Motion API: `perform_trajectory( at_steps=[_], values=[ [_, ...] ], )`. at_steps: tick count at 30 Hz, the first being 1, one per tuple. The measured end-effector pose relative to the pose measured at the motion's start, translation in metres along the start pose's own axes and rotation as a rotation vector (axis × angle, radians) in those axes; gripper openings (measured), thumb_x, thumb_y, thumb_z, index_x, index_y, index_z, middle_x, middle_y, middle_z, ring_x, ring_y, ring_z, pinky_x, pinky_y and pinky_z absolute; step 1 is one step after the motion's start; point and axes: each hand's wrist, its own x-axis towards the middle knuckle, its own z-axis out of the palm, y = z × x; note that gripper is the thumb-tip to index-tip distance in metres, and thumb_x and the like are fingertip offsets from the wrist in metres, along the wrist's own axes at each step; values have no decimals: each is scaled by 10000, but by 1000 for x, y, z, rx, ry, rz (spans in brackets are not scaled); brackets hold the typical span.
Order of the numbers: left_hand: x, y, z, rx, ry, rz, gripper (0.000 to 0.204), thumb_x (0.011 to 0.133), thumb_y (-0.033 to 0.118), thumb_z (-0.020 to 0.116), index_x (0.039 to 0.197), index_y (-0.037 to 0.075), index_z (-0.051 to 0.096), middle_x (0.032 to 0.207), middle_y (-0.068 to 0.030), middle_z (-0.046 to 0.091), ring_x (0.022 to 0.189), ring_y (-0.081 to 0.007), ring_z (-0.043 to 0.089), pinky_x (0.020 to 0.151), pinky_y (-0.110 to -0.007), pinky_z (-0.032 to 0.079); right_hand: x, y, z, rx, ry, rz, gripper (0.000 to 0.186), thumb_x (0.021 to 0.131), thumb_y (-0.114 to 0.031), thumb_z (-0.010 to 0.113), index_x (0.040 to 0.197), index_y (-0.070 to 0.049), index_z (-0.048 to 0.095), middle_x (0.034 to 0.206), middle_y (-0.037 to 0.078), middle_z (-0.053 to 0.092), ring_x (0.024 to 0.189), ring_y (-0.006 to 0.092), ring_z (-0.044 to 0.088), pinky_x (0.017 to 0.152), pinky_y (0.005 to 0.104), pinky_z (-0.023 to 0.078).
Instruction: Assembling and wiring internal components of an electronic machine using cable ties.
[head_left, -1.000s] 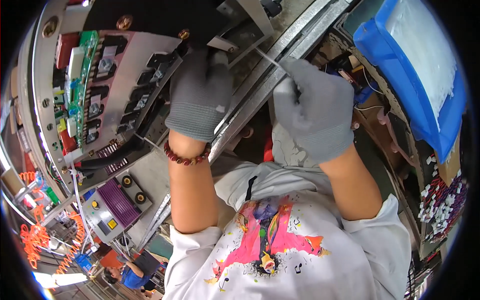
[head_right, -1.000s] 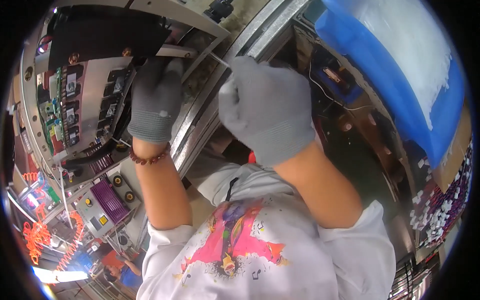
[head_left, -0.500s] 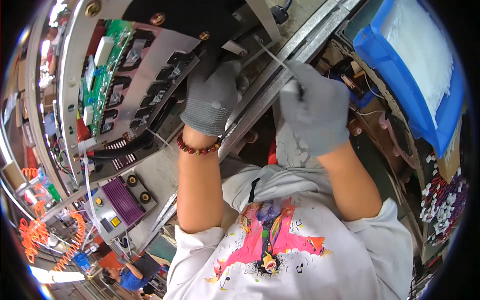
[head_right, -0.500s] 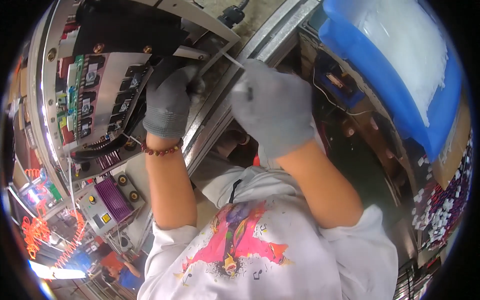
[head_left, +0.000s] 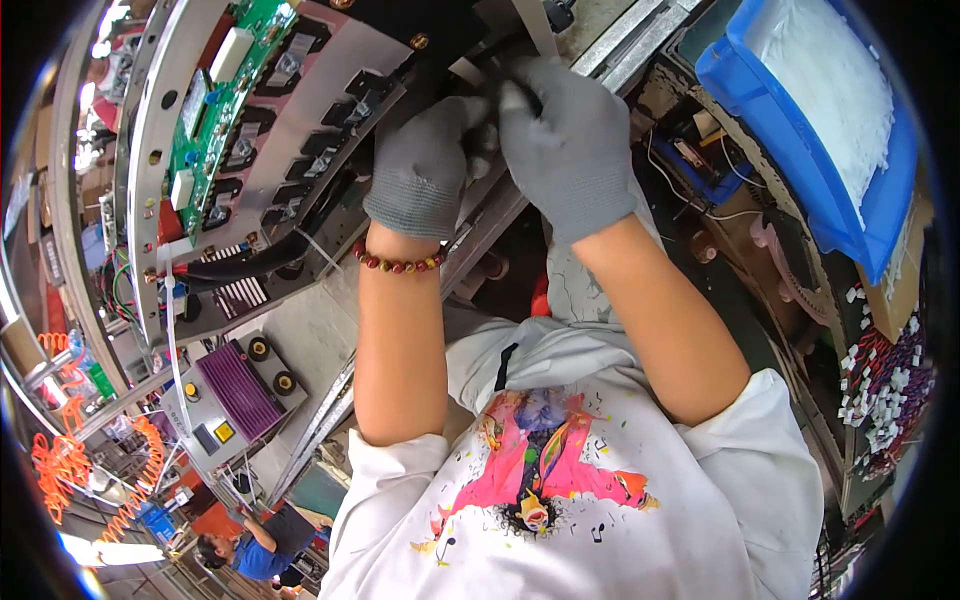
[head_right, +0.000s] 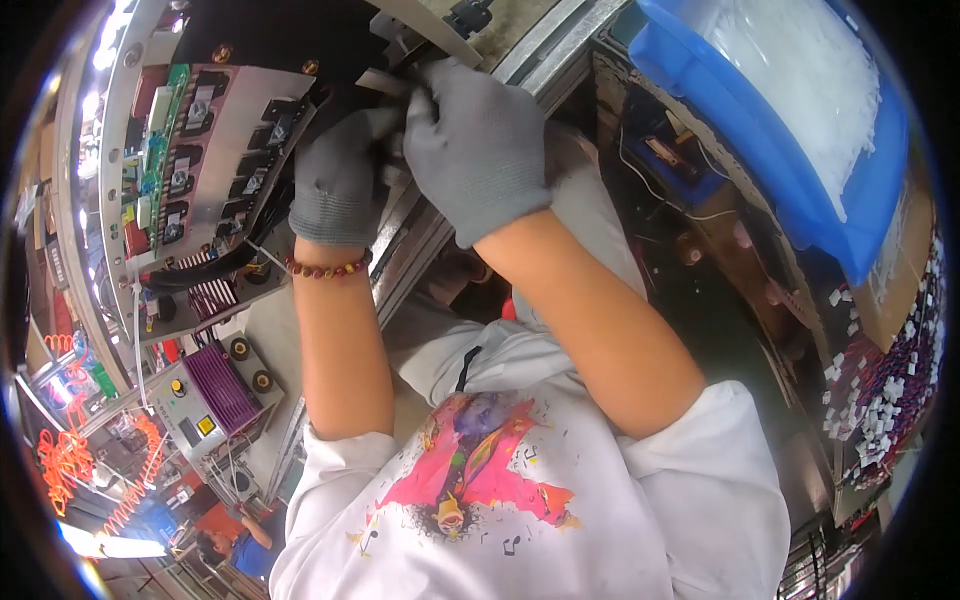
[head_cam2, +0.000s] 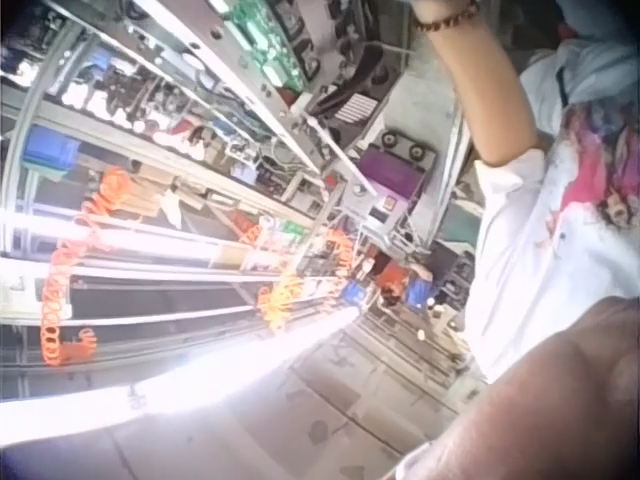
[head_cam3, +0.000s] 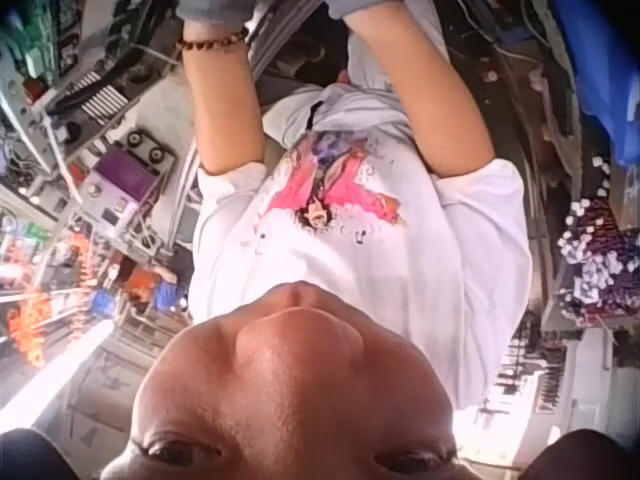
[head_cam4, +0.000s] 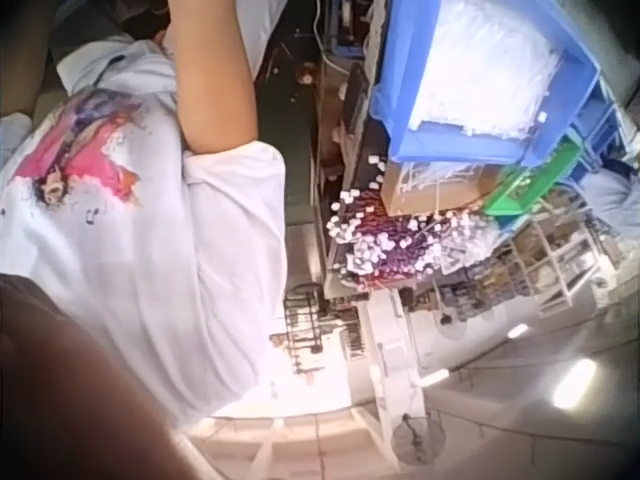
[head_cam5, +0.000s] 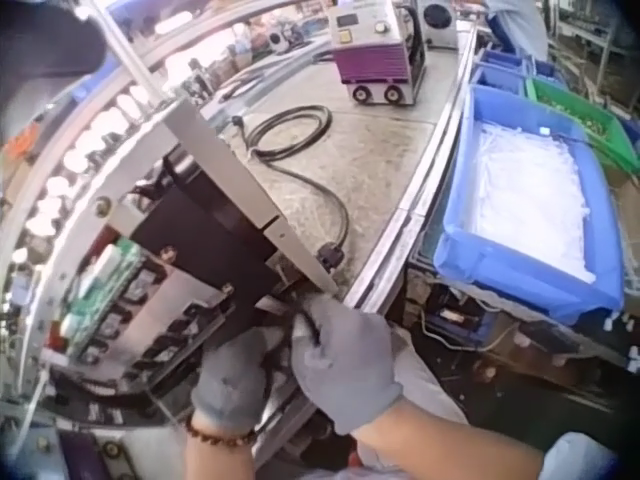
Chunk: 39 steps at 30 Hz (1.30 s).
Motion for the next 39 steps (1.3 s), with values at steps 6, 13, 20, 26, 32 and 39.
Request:
perform_trajectory(
  at_steps=[6, 13, 20, 26, 32, 39],
  values=[
    [5, -11, -5, -407, -78, -201, 216, 929, 113, 488, 867, -22, 644, 686, -57, 592, 591, -103, 519, 535, -253, 425, 6, 11, 19, 329, -98, 292, 108, 823, -114, 575, 805, -31, 641, 664, 184, 629, 681, 299, 659, 639, 355, 525],
    [4, -20, 0, -47, -134, 194, 197, 915, 75, 508, 758, -2, 598, 614, -13, 496, 496, -84, 431, 463, -227, 343, 13, 9, 17, 380, -65, 145, 168, 797, -110, 608, 662, -14, 581, 619, 159, 603, 643, 281, 647, 596, 342, 513],
    [-18, 7, 50, -996, 707, -127, 250, 891, 79, 607, 1107, -28, 541, 889, -96, 654, 500, -110, 511, 470, -231, 418, 2, 9, 6, -187, -57, -172, 182, 814, -140, 577, 982, -75, 603, 807, 182, 631, 727, 385, 629, 626, 451, 509],
    [-25, -6, 41, -189, 650, -52, 252, 842, 112, 659, 1063, 7, 598, 914, -148, 681, 793, -231, 676, 693, -326, 534, 14, 18, -4, -25, -253, -260, 154, 816, -144, 581, 945, -62, 601, 759, 173, 626, 692, 393, 625, 608, 465, 505],
    [-23, -9, 14, 238, 575, 68, 315, 783, 167, 688, 1035, -19, 652, 897, -200, 685, 816, -296, 690, 729, -347, 535, 10, 14, -5, -146, -209, -207, 179, 806, -137, 588, 935, -14, 586, 727, 223, 618, 696, 433, 611, 611, 481, 491],
    [-13, 7, 16, 56, 367, 56, 404, 799, 172, 606, 1112, -80, 574, 981, -246, 656, 891, -324, 656, 784, -342, 509, 11, 7, 2, 171, -174, 116, 165, 818, -129, 575, 811, 36, 561, 646, 236, 581, 636, 400, 612, 568, 448, 470]
  ],
)
